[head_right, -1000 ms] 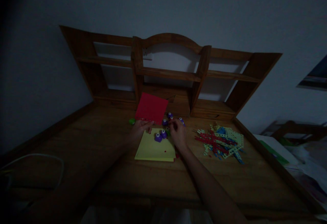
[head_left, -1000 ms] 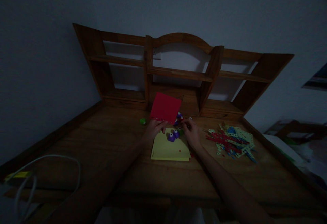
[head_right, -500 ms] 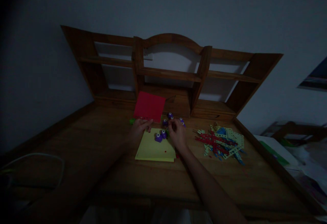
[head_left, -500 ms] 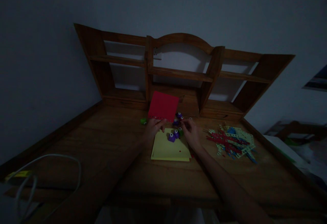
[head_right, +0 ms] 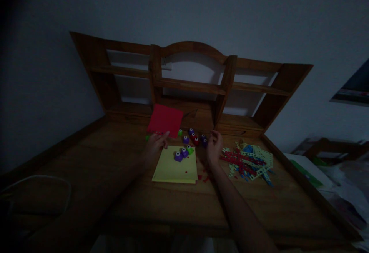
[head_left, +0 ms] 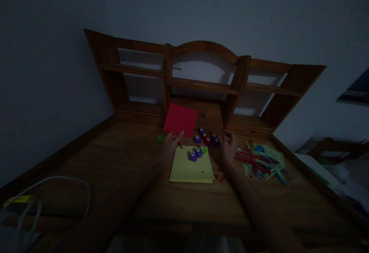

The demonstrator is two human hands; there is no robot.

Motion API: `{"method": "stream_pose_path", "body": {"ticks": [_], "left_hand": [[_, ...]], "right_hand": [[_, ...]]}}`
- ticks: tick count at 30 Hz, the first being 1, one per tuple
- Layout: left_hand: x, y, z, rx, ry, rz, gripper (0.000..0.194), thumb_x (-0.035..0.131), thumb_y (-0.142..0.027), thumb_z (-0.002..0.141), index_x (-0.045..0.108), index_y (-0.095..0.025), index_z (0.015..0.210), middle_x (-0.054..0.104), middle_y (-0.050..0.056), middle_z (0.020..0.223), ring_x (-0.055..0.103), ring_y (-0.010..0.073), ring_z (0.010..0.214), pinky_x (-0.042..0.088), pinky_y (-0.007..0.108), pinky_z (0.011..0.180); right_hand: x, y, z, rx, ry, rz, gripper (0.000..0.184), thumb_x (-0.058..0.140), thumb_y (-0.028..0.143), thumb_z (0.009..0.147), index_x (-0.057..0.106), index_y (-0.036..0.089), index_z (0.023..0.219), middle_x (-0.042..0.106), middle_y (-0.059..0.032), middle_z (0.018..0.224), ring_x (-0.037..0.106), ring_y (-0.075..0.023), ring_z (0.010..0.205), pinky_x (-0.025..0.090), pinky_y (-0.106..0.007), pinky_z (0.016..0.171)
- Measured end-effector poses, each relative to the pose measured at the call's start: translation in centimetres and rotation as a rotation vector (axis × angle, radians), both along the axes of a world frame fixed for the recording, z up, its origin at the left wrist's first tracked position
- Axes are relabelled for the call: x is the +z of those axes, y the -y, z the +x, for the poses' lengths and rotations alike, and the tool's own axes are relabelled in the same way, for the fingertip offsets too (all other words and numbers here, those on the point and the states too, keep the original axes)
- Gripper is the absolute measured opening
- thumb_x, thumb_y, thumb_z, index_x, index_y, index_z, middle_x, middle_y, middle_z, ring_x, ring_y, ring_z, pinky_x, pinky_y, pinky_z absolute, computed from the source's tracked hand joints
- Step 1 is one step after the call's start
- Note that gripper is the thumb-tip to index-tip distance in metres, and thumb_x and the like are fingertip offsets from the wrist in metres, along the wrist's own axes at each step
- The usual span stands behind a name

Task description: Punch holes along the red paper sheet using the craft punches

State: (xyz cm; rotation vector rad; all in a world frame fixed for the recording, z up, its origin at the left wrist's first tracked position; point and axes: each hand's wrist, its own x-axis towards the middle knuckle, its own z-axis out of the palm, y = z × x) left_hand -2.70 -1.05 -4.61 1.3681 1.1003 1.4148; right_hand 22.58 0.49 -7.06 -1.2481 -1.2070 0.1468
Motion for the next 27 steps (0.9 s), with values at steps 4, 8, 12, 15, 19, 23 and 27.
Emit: {"method": "stream_pose_path", "body": {"ticks": [4, 8, 12, 15, 19, 23, 27], "left_hand": [[0.4, 0.1, -0.1, 0.066, 0.002, -0.005, 0.051, 0.059, -0.06, 0.079, 0.049, -0.018, 0.051, 0.049, -0.002, 0.042, 0.046, 0.011, 0.043, 0.035, 0.024, 0.049], [0.1, -0.4, -0.3, 0.067, 0.046, -0.02, 0.05, 0.059, -0.062, 0.077, 0.055, -0.017, 0.058, 0.053, -0.001, 0.045, 0.047, 0.0107, 0.042, 0.033, 0.023, 0.046], [-0.5, -0.7, -0.3, 0.034, 0.083, 0.008, 0.05, 0.058, -0.063, 0.078, 0.057, -0.016, 0.06, 0.055, 0.0, 0.05, 0.049, 0.0107, 0.045, 0.034, 0.023, 0.047], [-0.6, -0.5, -0.1, 0.014, 0.105, 0.021, 0.051, 0.058, -0.064, 0.078, 0.056, -0.016, 0.059, 0.054, 0.0, 0.05, 0.048, 0.0103, 0.045, 0.035, 0.022, 0.047], [-0.5, -0.4, 0.1, 0.005, 0.112, 0.007, 0.054, 0.059, -0.068, 0.074, 0.056, -0.016, 0.06, 0.055, 0.0, 0.052, 0.048, 0.0103, 0.045, 0.034, 0.022, 0.046], [-0.6, -0.8, 0.1, 0.01, 0.119, -0.013, 0.055, 0.059, -0.069, 0.073, 0.056, -0.016, 0.06, 0.054, 0.0, 0.05, 0.046, 0.0102, 0.042, 0.033, 0.023, 0.044], [-0.9, -0.9, 0.0, -0.016, 0.139, -0.006, 0.052, 0.059, -0.066, 0.075, 0.058, -0.016, 0.062, 0.056, 0.001, 0.054, 0.048, 0.0107, 0.044, 0.035, 0.023, 0.045]], "right_hand": [[-0.3, 0.0, -0.5, 0.071, 0.281, -0.011, 0.031, 0.048, 0.031, 0.085, 0.06, 0.019, 0.111, 0.061, -0.0112, 0.116, 0.053, -0.0246, 0.11, 0.041, -0.041, 0.094], [-0.2, 0.3, -1.7, 0.109, 0.56, -0.003, 0.039, 0.054, 0.031, 0.084, 0.057, 0.019, 0.121, 0.052, -0.0126, 0.13, 0.044, -0.0274, 0.123, 0.035, -0.045, 0.104], [0.2, -0.4, -2.0, 0.126, 0.694, -0.032, 0.042, 0.053, 0.032, 0.086, 0.055, 0.019, 0.126, 0.05, -0.0135, 0.133, 0.043, -0.0283, 0.123, 0.036, -0.045, 0.103], [0.6, -1.7, -2.0, 0.092, 0.793, -0.068, 0.038, 0.055, 0.032, 0.085, 0.06, 0.021, 0.121, 0.052, -0.0146, 0.13, 0.045, -0.0307, 0.119, 0.036, -0.047, 0.1], [0.6, -3.4, -2.6, 0.039, 0.869, -0.154, 0.027, 0.065, 0.03, 0.078, 0.067, 0.021, 0.102, 0.059, -0.0167, 0.115, 0.049, -0.0333, 0.109, 0.037, -0.047, 0.092], [0.7, -4.0, -3.1, 0.07, 0.782, -0.179, 0.012, 0.066, 0.032, 0.076, 0.066, 0.02, 0.079, 0.064, -0.0131, 0.096, 0.054, -0.0287, 0.098, 0.039, -0.042, 0.087], [1.7, -2.3, -3.5, 0.199, 0.404, -0.128, 0.021, 0.065, 0.04, 0.079, 0.062, 0.02, 0.083, 0.065, -0.0077, 0.085, 0.059, -0.0248, 0.084, 0.044, -0.037, 0.076]]}}
